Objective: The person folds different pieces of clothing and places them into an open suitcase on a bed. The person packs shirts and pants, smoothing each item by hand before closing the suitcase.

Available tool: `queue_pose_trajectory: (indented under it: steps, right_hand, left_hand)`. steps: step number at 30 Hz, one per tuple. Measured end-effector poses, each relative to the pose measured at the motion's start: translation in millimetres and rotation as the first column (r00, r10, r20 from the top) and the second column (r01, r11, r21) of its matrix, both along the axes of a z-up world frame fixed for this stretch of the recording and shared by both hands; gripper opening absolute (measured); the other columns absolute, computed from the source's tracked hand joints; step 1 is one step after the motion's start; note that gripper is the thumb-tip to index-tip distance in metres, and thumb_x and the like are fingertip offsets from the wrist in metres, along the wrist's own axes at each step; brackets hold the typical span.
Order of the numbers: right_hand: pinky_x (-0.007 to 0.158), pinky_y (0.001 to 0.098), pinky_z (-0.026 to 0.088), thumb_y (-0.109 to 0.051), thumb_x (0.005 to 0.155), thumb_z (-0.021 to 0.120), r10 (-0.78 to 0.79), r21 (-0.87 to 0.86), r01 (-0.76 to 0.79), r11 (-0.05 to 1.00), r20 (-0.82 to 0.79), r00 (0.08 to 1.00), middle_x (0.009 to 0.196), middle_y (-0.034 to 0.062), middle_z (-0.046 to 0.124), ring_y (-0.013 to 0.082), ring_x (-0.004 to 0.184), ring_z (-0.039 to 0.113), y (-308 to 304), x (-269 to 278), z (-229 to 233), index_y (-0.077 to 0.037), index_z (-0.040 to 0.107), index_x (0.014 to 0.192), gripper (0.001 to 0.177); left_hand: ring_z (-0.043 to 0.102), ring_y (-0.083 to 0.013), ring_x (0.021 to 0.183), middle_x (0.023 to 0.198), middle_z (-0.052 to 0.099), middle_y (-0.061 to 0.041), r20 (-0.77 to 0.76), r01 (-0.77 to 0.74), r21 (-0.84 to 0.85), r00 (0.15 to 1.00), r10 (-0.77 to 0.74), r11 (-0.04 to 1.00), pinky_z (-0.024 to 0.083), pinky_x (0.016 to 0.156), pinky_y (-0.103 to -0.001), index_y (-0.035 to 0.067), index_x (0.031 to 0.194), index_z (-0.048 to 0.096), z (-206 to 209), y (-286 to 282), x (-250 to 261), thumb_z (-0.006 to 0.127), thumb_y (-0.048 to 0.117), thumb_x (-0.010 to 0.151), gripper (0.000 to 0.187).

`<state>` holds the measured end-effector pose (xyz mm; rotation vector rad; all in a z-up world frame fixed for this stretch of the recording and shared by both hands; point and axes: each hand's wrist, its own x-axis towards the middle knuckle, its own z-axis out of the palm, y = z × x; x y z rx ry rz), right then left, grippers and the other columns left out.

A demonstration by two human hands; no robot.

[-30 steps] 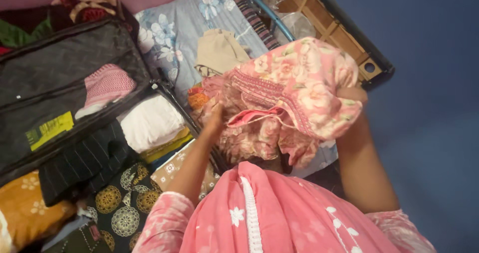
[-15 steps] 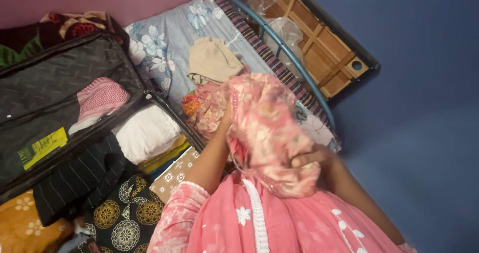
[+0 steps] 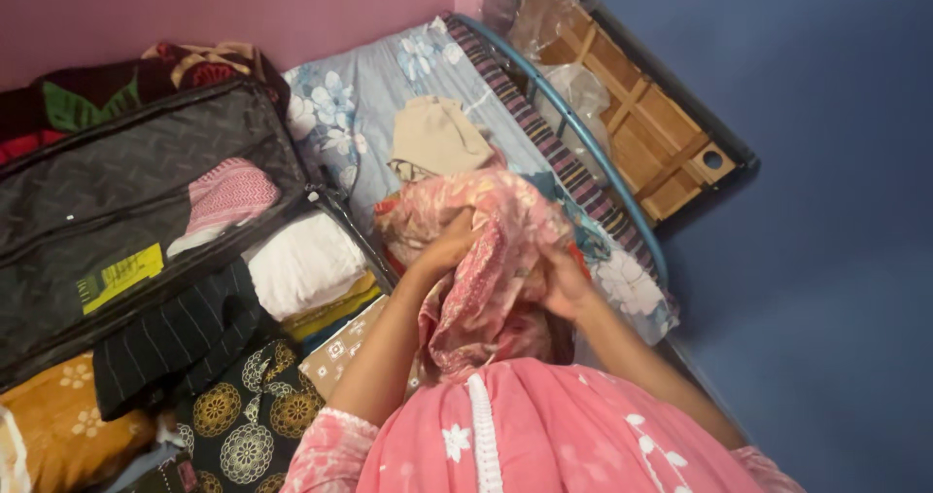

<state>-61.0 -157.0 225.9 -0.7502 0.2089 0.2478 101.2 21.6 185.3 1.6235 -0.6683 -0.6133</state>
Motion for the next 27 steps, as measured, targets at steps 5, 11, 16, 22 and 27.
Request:
queue_pose_trajectory:
  steps: [5, 11, 16, 22, 27]
  right_hand:
    - [0.09, 0.0464, 0.059, -0.053, 0.105, 0.054, 0.121, 0.06, -0.117, 0.991, -0.066, 0.99, 0.124, 0.0128, 0.069, 0.0263, 0.107, 0.071, -0.7, 2.0, -22.0, -0.009, 0.051, 0.146, 0.06]
    - [0.091, 0.0446, 0.061, -0.055, 0.102, 0.042, 0.116, -0.025, -0.121, 0.992, -0.162, 0.98, 0.127, 0.0117, 0.07, 0.023, 0.11, 0.072, 7.2, -3.3, -7.4, -0.011, 0.051, 0.143, 0.061]
    - [0.091, 0.0458, 0.063, -0.056, 0.097, 0.038, 0.099, 0.005, -0.101, 0.995, -0.252, 0.963, 0.124, 0.0126, 0.071, 0.0243, 0.108, 0.073, 8.2, -7.6, -20.2, -0.011, 0.051, 0.141, 0.064]
    - [0.073, 0.0396, 0.05, -0.032, 0.105, 0.06, -0.049, -0.1, 0.044, 0.994, -0.04, 0.998, 0.128, 0.0123, 0.066, 0.0253, 0.099, 0.066, -40.1, -1.1, -56.1, -0.02, 0.05, 0.148, 0.046]
    - [0.107, 0.0481, 0.05, -0.03, 0.092, 0.066, -0.26, 0.035, 0.258, 0.965, 0.178, 0.949, 0.134, 0.0177, 0.064, 0.032, 0.124, 0.062, -73.3, 2.0, 34.5, 0.001, 0.053, 0.14, 0.059]
  left_hand:
    - [0.054, -0.0277, 0.135, 0.143, 0.057, -0.023, 0.091, -0.093, 0.051, 0.992, 0.088, 0.994, 0.041, 0.112, -0.035, -0.007, 0.147, 0.042, 4.4, 14.2, -4.6, 0.068, 0.049, 0.089, 0.085]
    - [0.057, -0.0318, 0.132, 0.142, 0.058, -0.025, 0.002, -0.195, 0.062, 0.981, 0.195, 0.979, 0.043, 0.109, -0.037, -0.007, 0.146, 0.039, 41.3, 22.9, -17.1, 0.07, 0.053, 0.087, 0.09]
    - [0.055, -0.0348, 0.134, 0.142, 0.056, -0.027, 0.066, -0.26, 0.129, 0.965, 0.254, 0.957, 0.042, 0.11, -0.039, -0.005, 0.149, 0.037, 25.9, 24.8, -11.3, 0.067, 0.054, 0.089, 0.09]
    - [0.06, -0.0319, 0.127, 0.136, 0.063, -0.023, 0.13, -0.223, 0.283, 0.973, 0.193, 0.933, 0.045, 0.107, -0.039, -0.003, 0.138, 0.057, -13.1, 35.7, 11.0, 0.064, 0.048, 0.093, 0.068]
    - [0.069, -0.0251, 0.109, 0.124, 0.074, -0.016, -0.262, -0.107, 0.136, 0.955, 0.14, 0.985, 0.055, 0.095, -0.037, -0.002, 0.131, 0.066, -17.5, 78.4, 13.9, 0.056, 0.033, 0.097, 0.05]
